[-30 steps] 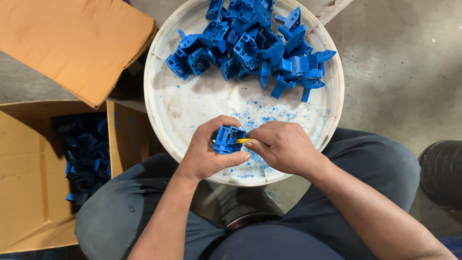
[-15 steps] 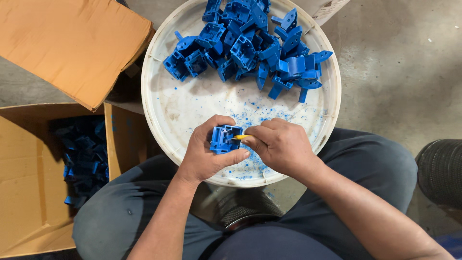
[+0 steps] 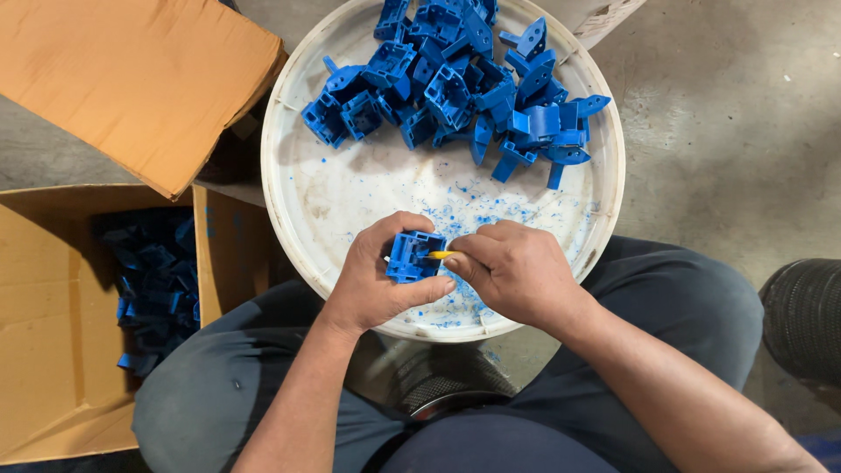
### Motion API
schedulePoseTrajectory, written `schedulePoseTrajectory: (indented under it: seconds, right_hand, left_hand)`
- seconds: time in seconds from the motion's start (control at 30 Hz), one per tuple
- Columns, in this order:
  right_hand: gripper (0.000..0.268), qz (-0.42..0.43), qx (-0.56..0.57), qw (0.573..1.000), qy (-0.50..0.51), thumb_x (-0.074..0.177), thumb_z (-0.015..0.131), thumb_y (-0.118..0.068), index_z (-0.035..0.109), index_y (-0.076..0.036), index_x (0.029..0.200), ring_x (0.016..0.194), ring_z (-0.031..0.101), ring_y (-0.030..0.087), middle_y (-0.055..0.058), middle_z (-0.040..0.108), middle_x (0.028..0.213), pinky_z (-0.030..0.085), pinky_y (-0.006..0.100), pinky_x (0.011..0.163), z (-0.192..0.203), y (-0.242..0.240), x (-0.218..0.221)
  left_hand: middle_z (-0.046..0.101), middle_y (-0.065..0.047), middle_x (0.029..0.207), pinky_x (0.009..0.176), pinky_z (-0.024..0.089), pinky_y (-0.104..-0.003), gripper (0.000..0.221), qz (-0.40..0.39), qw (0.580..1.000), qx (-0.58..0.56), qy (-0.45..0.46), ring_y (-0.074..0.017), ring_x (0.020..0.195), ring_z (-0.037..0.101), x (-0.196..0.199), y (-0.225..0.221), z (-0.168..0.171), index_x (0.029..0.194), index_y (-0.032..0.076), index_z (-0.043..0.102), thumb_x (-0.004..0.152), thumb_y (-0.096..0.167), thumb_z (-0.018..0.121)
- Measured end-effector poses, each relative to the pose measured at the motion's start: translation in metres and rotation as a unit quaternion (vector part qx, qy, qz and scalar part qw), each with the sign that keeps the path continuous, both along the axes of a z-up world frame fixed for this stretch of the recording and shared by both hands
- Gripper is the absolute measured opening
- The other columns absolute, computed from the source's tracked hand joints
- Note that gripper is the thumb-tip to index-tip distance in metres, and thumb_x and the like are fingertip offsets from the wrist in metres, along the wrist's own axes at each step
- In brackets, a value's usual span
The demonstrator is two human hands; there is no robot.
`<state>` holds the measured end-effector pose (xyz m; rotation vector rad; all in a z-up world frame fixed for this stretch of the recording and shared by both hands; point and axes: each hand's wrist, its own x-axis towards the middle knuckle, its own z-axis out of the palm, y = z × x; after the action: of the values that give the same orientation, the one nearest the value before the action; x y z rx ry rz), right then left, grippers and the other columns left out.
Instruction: The person uses a small yellow tool to scrape or clean the edges of blue plastic parts, handling them one at a time over a white bucket.
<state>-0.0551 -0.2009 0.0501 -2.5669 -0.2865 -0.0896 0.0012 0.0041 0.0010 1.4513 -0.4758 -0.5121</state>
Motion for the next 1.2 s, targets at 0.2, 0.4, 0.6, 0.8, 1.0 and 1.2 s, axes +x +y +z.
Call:
schedulePoseTrajectory:
  seconds: [0.2, 0.4, 0.6, 0.8, 1.0, 1.2]
  right_hand:
    - [0.021, 0.042, -0.014, 0.998, 0.043, 0.092, 0.069, -0.034, 0.076, -0.015, 0.087, 0.071, 0.068, 0.031, 0.006, 0.069, 0.072, 0.051, 0.047, 0.060, 0.000, -0.009, 0.003]
    - [0.022, 0.059, 0.000, 0.998, 0.015, 0.093, 0.068, -0.034, 0.076, -0.015, 0.090, 0.073, 0.069, 0.031, 0.005, 0.071, 0.075, 0.051, 0.046, 0.060, 0.002, -0.015, 0.003]
    - [0.017, 0.014, 0.003, 1.000, -0.024, 0.092, 0.071, -0.029, 0.076, -0.014, 0.095, 0.072, 0.068, 0.030, 0.007, 0.069, 0.076, 0.052, 0.044, 0.061, 0.000, -0.006, -0.001]
    - [0.017, 0.003, -0.009, 1.000, -0.007, 0.093, 0.069, -0.031, 0.075, -0.014, 0.093, 0.071, 0.068, 0.030, 0.007, 0.070, 0.076, 0.052, 0.044, 0.060, 0.000, 0.000, -0.001]
    - [0.028, -0.028, -0.002, 0.992, 0.126, 0.097, 0.059, -0.038, 0.075, -0.016, 0.093, 0.072, 0.067, 0.034, 0.009, 0.072, 0.075, 0.050, 0.049, 0.061, 0.006, 0.004, -0.001]
    - [0.039, -0.043, 0.009, 0.965, 0.257, 0.099, 0.052, -0.048, 0.078, -0.018, 0.094, 0.072, 0.068, 0.036, 0.012, 0.070, 0.071, 0.050, 0.049, 0.065, 0.002, -0.001, 0.002]
  left_hand:
    - [0.067, 0.004, 0.096, 0.078, 0.055, -0.024, 0.050, -0.017, 1.000, 0.015, -0.009, -0.0051, 0.087, 0.065, 0.001, 0.002, 0.003, 0.111, 0.011, 0.066, 0.068, 0.015, 0.093]
    - [0.067, 0.004, 0.093, 0.077, 0.055, -0.023, 0.051, -0.002, 0.999, 0.016, 0.035, -0.0051, 0.085, 0.064, 0.002, 0.004, 0.004, 0.111, 0.010, 0.067, 0.067, 0.012, 0.094]
    - [0.067, 0.004, 0.095, 0.077, 0.056, -0.023, 0.053, 0.016, 1.000, 0.004, 0.016, -0.0044, 0.086, 0.065, 0.002, 0.001, 0.005, 0.111, 0.010, 0.066, 0.067, 0.013, 0.095]
    - [0.065, -0.002, 0.097, 0.081, 0.053, -0.031, 0.050, 0.031, 0.981, 0.041, -0.189, -0.0165, 0.091, 0.063, 0.007, 0.001, 0.012, 0.111, 0.011, 0.063, 0.069, 0.015, 0.090]
    - [0.060, -0.002, 0.087, 0.071, 0.047, -0.037, 0.050, 0.055, 0.936, 0.134, -0.322, -0.0249, 0.082, 0.054, 0.005, -0.003, 0.020, 0.109, 0.013, 0.064, 0.065, 0.015, 0.089]
    - [0.061, -0.003, 0.090, 0.073, 0.047, -0.038, 0.055, 0.055, 0.930, 0.129, -0.340, -0.0251, 0.085, 0.052, 0.005, -0.005, 0.021, 0.112, 0.012, 0.064, 0.063, 0.013, 0.089]
